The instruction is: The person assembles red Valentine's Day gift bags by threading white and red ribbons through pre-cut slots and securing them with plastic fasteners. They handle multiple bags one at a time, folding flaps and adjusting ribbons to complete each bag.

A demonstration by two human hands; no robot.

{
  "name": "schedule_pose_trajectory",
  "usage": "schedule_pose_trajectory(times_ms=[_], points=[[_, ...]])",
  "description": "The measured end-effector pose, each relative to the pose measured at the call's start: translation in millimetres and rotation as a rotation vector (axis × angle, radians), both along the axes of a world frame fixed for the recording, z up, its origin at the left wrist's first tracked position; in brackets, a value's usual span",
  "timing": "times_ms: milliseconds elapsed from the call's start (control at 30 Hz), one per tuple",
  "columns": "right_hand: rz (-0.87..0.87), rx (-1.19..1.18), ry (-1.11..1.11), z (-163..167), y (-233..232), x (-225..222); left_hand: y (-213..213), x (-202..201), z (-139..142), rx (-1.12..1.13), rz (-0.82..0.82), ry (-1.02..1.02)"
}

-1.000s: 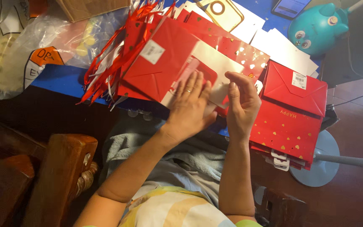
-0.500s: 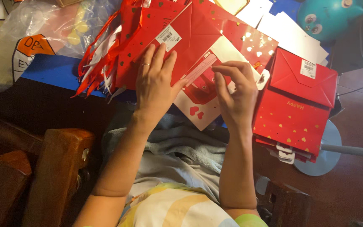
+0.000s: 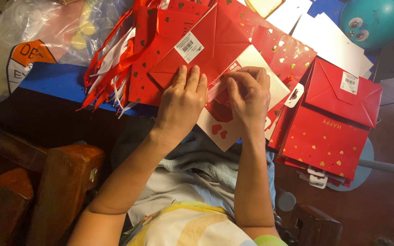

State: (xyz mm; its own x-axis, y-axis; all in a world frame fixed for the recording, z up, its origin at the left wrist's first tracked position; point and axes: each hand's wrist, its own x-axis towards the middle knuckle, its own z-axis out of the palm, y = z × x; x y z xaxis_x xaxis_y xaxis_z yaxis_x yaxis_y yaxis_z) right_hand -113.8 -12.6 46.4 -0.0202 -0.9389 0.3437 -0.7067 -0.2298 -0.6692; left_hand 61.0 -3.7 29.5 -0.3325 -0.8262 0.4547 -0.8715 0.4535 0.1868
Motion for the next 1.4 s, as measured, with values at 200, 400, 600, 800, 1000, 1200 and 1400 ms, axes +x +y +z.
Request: schedule_pose_trajectory(times_ms=[200, 400, 600, 800, 1000, 1200, 1400], points=[[0.0, 0.03, -0.026, 0, -2, -1, -6, 5, 0, 0.01, -0.042, 0.068], [-0.021, 0.048, -0.03, 2, -4, 4, -5, 6, 3, -0.012, -0.043, 0.112], [-0.051, 0.063, -0.001, 6, -6, 12, 1, 2, 0, -0.036, -0.004, 0.172], [-0.018, 0.002, 0.051, -1, -14, 15, 4, -4, -10, -0.012, 0.059, 0.155], [-0.017, -0.049, 0.14, -2, -13, 31, -2, -4, -13, 0.012, 0.126, 0.004], [-0.01, -0.08, 0.219, 1, -4, 45, -2, 2, -13, 0.019, 0.13, 0.035], [0.019, -0.127, 0.297, 7, -3, 51, -1, 5, -14, 0.036, 0.133, 0.063]])
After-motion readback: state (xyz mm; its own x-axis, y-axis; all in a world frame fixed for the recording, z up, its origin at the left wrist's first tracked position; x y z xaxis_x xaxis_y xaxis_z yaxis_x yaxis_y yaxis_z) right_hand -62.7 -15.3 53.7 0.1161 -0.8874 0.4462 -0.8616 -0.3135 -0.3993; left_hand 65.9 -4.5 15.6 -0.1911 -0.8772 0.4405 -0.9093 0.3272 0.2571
